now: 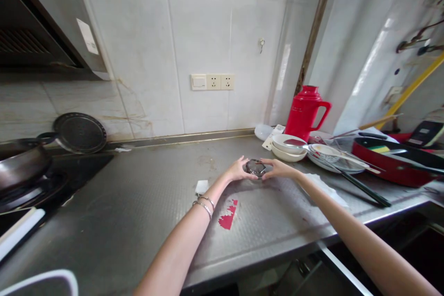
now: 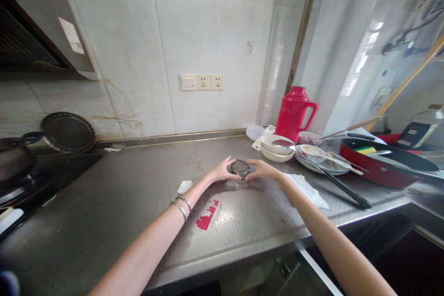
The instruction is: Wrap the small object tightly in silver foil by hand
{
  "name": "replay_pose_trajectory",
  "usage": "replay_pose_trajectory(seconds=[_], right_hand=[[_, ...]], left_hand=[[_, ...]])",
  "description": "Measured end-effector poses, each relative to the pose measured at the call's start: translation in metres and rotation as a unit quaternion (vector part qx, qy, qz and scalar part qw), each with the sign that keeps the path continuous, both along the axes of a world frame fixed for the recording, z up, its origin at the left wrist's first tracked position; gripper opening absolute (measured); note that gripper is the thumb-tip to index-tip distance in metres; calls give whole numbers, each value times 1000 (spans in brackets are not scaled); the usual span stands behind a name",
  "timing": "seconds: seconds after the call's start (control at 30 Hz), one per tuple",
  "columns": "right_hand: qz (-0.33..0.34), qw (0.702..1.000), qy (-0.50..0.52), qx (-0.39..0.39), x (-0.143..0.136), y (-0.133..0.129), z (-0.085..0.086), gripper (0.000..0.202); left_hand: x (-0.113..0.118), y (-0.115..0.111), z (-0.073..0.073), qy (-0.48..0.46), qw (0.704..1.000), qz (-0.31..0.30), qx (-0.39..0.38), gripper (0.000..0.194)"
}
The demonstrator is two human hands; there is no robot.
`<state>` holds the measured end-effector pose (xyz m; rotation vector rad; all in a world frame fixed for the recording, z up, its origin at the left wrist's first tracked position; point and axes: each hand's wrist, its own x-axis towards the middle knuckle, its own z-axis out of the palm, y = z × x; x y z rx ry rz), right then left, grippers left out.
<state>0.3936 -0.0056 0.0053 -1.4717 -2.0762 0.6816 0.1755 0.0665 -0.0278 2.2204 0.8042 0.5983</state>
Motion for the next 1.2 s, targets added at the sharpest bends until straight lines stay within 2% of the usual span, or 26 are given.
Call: replay_pose_trajectory(seconds=[0.2, 0.4, 0.6, 0.87, 1.03, 1.2], right_hand=[[-32, 999, -15, -13, 5, 4, -10, 82], [-35, 999, -11, -22, 9, 6, -16, 82], [-21, 999, 3, -28, 8, 5, -16, 79], [-17, 999, -38, -22, 10, 7, -18, 80], [20, 999, -25, -31, 7, 6, -14, 75], [29, 999, -12, -33, 2, 4, -10, 73]], left_hand=[[3, 5, -6, -1, 1000, -15, 17, 103], [4, 6, -8, 24, 999, -9, 19, 105], [5, 6, -10, 25, 999, -14, 23, 99], [5, 7, -13, 29, 999, -19, 33, 99], [5, 7, -11, 48, 997, -15, 56, 94], [4, 5, -7, 65, 995, -23, 74, 89]])
